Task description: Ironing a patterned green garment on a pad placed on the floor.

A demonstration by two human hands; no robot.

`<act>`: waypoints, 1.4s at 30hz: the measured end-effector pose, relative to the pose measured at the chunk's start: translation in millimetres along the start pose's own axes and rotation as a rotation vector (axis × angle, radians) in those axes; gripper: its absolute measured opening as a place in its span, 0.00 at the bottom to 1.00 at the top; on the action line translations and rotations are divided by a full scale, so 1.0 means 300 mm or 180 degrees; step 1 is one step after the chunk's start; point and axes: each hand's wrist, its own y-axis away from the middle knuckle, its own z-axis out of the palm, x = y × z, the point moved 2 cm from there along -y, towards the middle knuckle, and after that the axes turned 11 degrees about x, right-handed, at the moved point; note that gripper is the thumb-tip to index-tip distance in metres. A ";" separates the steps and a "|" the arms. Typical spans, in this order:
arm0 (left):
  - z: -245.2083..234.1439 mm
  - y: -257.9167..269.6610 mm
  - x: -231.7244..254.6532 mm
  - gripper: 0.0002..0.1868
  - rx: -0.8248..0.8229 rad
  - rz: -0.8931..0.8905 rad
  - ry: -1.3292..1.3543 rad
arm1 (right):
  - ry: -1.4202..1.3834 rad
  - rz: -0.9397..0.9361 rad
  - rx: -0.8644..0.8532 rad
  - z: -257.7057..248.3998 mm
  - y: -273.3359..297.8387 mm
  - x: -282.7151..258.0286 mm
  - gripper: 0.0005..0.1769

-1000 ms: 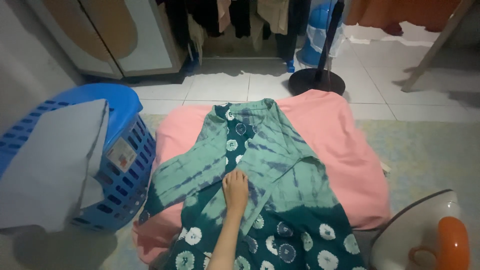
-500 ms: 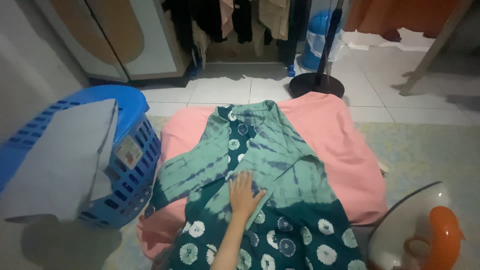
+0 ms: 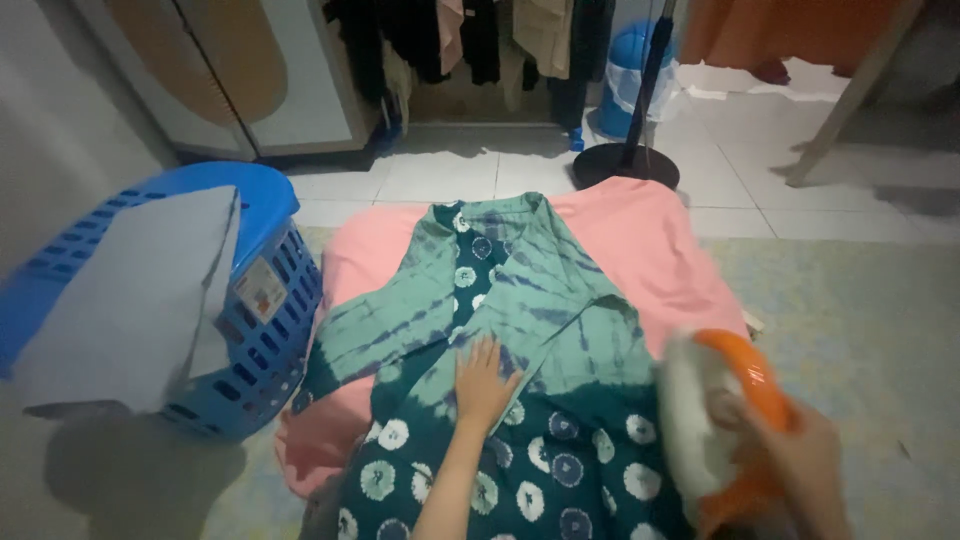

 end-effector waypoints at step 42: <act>-0.150 0.122 -0.036 0.32 0.0150 0.0056 0.0191 | -0.0318 -0.1144 -0.0926 0.869 0.010 -0.557 0.23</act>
